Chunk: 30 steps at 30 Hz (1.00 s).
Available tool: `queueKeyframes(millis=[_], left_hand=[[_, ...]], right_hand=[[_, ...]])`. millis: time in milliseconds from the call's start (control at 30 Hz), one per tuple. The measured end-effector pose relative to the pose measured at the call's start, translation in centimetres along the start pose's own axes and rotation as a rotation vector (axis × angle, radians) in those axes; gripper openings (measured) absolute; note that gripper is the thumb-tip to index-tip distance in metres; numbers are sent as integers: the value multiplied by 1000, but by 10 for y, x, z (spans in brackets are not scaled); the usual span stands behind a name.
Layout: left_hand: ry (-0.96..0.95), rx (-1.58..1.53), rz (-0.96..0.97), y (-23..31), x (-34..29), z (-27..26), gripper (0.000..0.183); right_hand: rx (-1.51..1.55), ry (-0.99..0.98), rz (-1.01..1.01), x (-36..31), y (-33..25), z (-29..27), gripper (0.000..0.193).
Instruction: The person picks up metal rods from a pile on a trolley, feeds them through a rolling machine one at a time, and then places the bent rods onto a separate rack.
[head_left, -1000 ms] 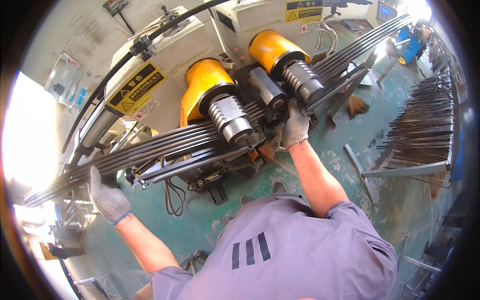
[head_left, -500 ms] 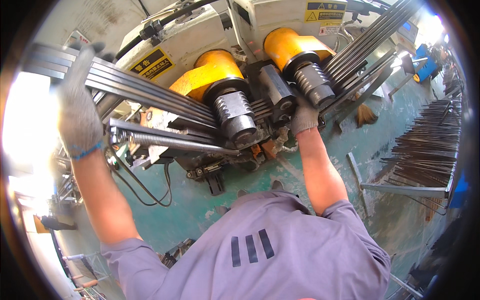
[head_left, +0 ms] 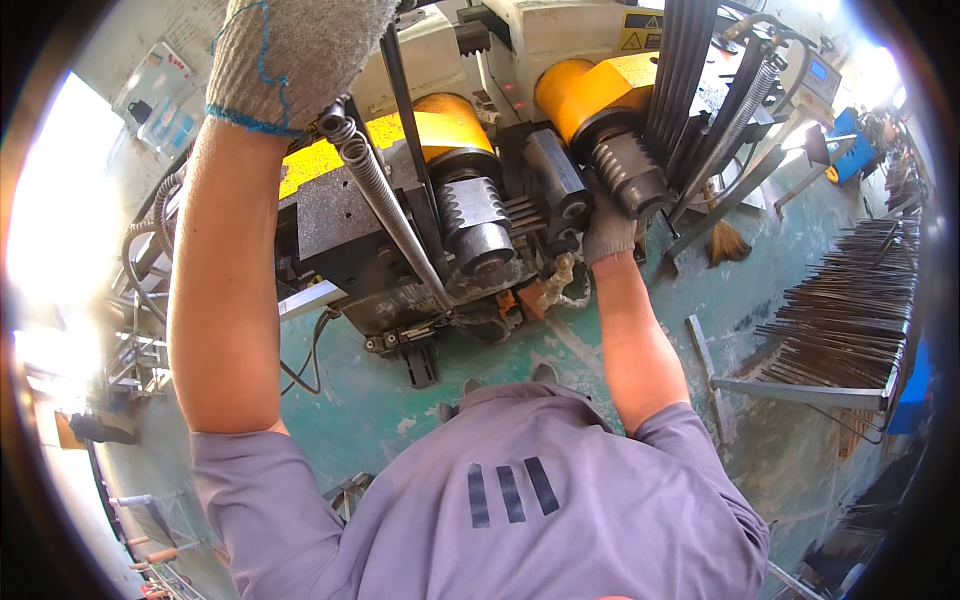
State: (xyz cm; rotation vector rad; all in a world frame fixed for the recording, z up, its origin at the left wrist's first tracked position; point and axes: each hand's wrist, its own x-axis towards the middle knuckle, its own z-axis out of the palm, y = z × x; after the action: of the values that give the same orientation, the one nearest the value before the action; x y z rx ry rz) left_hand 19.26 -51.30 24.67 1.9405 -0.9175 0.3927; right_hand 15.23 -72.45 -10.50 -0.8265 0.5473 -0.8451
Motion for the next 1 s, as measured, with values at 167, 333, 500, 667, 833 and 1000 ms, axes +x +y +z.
queueKeyframes(millis=[167, 333, 500, 667, 833, 1000], left_hand=[[20, 118, 605, -51, 13, 2, 12], [-19, 5, 248, -44, 22, -4, 15], [-119, -128, -46, -14, 23, -22, 12], [-12, -13, 33, -5, 3, -6, 10], [50, -8, 6, -9, 7, 4, 9], [29, -139, -65, -20, 22, 2, 9]], right_hand=[[-12, -2, -21, 9, 9, -7, 41], [22, -4, 40, 11, 13, -8, 41], [12, 9, -2, 20, 20, -15, 40], [-19, -21, -93, 15, 18, -11, 39], [-45, 1, -107, 14, 16, -11, 40], [-96, -8, -140, 22, 25, -17, 39]])
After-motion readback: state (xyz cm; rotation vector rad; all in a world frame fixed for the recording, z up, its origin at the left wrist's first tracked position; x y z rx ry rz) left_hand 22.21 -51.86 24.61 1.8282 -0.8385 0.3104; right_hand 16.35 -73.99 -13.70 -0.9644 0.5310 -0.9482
